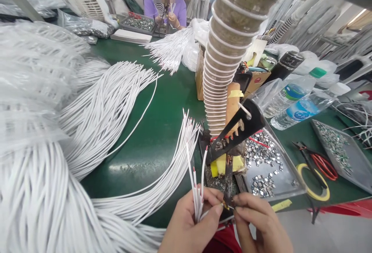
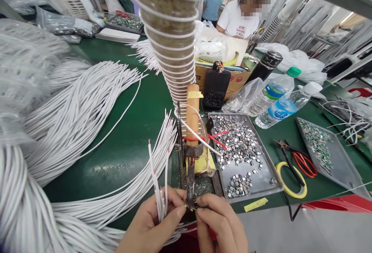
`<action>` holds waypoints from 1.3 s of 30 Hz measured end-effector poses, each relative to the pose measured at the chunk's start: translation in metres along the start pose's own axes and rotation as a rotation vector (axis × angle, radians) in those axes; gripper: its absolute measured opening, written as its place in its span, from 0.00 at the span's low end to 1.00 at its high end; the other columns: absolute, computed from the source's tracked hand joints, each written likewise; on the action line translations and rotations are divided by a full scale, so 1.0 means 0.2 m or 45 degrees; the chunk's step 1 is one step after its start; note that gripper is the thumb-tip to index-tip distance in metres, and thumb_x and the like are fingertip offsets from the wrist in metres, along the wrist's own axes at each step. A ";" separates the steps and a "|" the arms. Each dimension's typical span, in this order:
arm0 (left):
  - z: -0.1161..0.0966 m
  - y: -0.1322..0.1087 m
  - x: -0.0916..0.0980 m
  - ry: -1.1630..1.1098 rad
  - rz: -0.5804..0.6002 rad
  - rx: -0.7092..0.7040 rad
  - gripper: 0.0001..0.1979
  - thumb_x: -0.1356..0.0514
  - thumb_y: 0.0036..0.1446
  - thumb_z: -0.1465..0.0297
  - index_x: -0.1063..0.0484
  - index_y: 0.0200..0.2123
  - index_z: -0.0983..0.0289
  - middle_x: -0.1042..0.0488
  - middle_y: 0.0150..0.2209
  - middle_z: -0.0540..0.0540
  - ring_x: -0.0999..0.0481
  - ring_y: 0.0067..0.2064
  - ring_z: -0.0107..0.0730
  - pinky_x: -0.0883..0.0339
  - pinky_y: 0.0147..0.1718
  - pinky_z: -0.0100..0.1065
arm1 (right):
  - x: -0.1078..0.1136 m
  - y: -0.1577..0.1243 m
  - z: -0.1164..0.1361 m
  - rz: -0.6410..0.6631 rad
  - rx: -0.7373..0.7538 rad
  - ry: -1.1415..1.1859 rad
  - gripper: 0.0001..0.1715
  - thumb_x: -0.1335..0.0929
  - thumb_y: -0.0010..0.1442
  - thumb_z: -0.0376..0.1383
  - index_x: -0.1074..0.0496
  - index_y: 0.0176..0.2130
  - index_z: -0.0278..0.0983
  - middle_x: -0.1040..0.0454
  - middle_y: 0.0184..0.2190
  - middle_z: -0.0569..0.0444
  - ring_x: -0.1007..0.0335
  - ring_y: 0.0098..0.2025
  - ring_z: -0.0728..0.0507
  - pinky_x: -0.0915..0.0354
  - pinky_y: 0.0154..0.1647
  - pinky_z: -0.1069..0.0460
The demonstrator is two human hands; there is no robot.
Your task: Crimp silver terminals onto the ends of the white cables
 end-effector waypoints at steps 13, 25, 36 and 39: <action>-0.01 -0.01 0.02 0.174 0.069 -0.183 0.05 0.30 0.57 0.73 0.22 0.29 0.62 0.18 0.37 0.52 0.21 0.38 0.34 0.29 0.42 0.28 | -0.02 0.02 0.02 0.013 -0.008 -0.081 0.13 0.30 0.63 0.24 0.27 0.42 0.42 0.19 0.37 0.52 0.18 0.36 0.48 0.22 0.36 0.56; 0.08 -0.05 0.01 0.266 0.150 -0.261 0.04 0.34 0.60 0.75 0.22 0.33 0.60 0.17 0.39 0.53 0.20 0.39 0.35 0.29 0.43 0.28 | -0.01 0.09 0.01 0.269 0.065 0.252 0.05 0.27 0.67 0.34 0.26 0.37 0.40 0.35 0.30 0.58 0.33 0.30 0.49 0.30 0.30 0.54; 0.12 -0.08 -0.04 0.786 0.429 -0.446 0.13 0.41 0.63 0.77 0.20 0.45 0.59 0.20 0.43 0.54 0.22 0.42 0.38 0.31 0.44 0.29 | -0.13 0.03 -0.01 0.577 -0.124 0.478 0.02 0.28 0.67 0.35 0.24 0.39 0.43 0.28 0.31 0.57 0.26 0.31 0.47 0.27 0.30 0.56; 0.11 -0.10 -0.02 0.727 0.401 -0.450 0.08 0.41 0.69 0.70 0.19 0.44 0.58 0.23 0.44 0.56 0.22 0.44 0.38 0.30 0.46 0.29 | -0.09 0.04 -0.03 0.557 -0.116 0.392 0.03 0.28 0.67 0.33 0.24 0.39 0.42 0.27 0.31 0.56 0.26 0.31 0.48 0.27 0.31 0.56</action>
Point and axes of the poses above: each hand's wrist, its own y-axis towards the middle knuckle, its own x-axis out of the back of the hand, z = x × y, the point moved 10 cm from there along y, towards the middle knuckle
